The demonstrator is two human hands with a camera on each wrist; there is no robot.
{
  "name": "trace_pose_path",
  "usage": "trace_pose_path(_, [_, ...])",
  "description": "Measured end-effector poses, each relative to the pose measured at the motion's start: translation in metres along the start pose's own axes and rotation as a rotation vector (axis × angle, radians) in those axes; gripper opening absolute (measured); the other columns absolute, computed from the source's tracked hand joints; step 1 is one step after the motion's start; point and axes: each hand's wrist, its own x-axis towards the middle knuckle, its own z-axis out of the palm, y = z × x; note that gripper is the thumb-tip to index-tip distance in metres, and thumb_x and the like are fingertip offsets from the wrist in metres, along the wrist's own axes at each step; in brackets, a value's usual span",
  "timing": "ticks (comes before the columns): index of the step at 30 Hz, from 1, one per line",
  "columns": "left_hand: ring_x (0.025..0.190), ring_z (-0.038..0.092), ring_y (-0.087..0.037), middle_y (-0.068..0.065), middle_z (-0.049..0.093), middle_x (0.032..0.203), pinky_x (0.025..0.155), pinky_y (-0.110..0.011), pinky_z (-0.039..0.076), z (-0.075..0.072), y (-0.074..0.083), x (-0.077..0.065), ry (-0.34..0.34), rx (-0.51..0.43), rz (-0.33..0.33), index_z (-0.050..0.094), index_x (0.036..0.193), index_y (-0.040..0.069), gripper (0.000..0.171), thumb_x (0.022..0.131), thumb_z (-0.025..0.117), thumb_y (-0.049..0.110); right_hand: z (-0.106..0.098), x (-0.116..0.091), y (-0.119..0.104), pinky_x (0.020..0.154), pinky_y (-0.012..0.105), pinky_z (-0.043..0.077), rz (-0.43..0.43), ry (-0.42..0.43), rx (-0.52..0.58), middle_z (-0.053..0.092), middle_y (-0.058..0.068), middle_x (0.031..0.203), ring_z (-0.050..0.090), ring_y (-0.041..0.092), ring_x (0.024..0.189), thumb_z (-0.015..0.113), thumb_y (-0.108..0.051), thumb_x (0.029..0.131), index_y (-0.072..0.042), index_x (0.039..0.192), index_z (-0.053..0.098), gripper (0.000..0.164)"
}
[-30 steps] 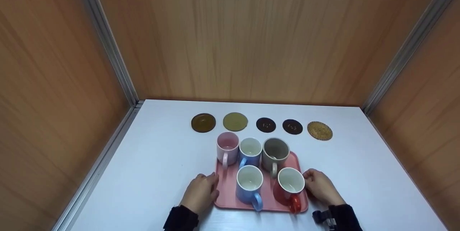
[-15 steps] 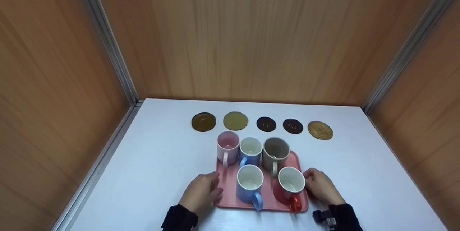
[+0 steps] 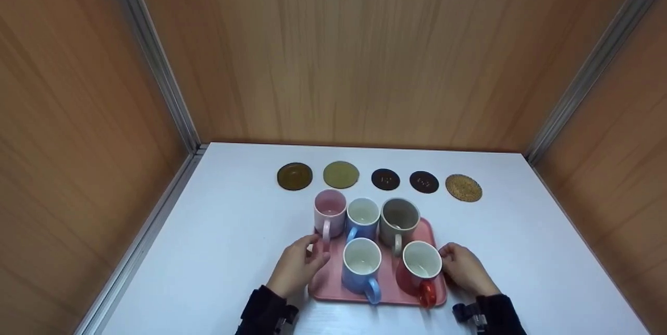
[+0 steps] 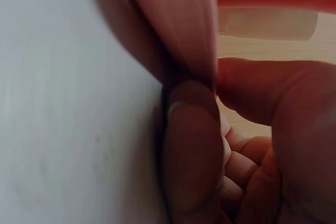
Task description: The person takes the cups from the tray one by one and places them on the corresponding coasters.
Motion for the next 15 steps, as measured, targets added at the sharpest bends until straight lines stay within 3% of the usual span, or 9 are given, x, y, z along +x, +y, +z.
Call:
trace_pose_path(5, [0.105,0.063,-0.026,-0.018,0.071,0.123,0.089,-0.043,0.057,0.003,-0.001,0.008,-0.03,-0.087,0.0,0.065,0.138,0.001,0.048,0.102,0.073,0.032,0.002,0.0,0.0,0.07,0.031,0.045,-0.017,0.017,-0.005,0.062,0.002,0.079,0.056,0.017,0.074,0.066,-0.015,0.097,-0.005,0.101,0.067,0.011])
trace_pose_path(9, [0.105,0.065,-0.025,-0.017,0.072,0.118,0.088,-0.041,0.058,0.007,0.0,0.016,-0.006,-0.159,0.0,0.068,0.132,-0.001,0.044,0.103,0.071,0.032,0.002,0.001,0.0,0.068,0.03,0.045,-0.002,0.01,0.001,0.062,0.003,0.08,0.056,0.017,0.074,0.064,-0.013,0.096,-0.005,0.101,0.066,0.01])
trace_pose_path(15, [0.1,0.065,-0.023,-0.018,0.073,0.114,0.085,-0.036,0.057,0.011,0.006,0.031,0.043,-0.427,-0.089,0.07,0.125,-0.005,0.041,0.106,0.067,0.03,0.001,0.002,0.001,0.068,0.031,0.045,0.019,-0.005,0.001,0.062,0.004,0.082,0.057,0.018,0.076,0.062,-0.011,0.097,-0.005,0.103,0.066,0.01])
